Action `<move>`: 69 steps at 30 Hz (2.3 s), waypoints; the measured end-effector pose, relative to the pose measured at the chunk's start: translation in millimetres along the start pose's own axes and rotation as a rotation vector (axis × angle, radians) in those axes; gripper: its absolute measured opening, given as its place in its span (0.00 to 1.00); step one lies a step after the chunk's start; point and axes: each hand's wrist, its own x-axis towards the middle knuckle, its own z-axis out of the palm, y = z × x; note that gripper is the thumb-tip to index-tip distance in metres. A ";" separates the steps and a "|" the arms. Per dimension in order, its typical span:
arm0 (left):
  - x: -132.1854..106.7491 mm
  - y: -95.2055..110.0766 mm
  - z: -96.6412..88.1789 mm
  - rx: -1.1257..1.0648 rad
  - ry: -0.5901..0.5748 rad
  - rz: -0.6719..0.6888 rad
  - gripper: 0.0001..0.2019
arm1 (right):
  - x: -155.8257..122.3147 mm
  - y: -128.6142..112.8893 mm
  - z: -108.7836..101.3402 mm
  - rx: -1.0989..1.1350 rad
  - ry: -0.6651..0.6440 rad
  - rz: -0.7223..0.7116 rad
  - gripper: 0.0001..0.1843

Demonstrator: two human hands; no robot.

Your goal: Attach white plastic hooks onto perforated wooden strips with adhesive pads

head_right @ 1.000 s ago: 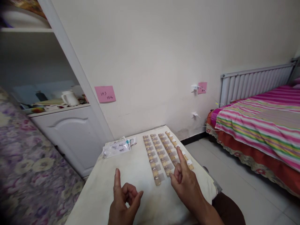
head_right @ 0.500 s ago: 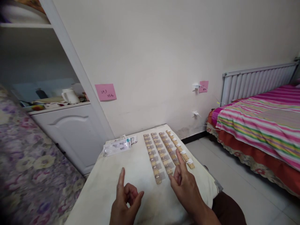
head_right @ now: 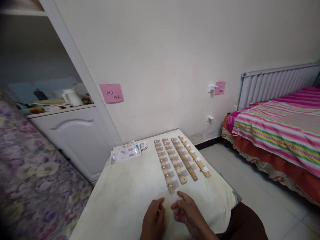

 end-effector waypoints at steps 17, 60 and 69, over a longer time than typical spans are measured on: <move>56.0 9.5 20.1 0.122 -0.072 -0.206 0.20 | 22.7 -3.0 16.2 0.138 -0.046 0.043 0.37; 72.3 5.8 18.6 -0.046 0.054 -0.253 0.23 | 49.5 -6.1 29.6 -1.213 0.458 -0.490 0.12; 70.6 0.7 17.9 -0.123 0.058 -0.209 0.22 | 68.4 6.8 18.3 -0.287 0.309 -0.295 0.21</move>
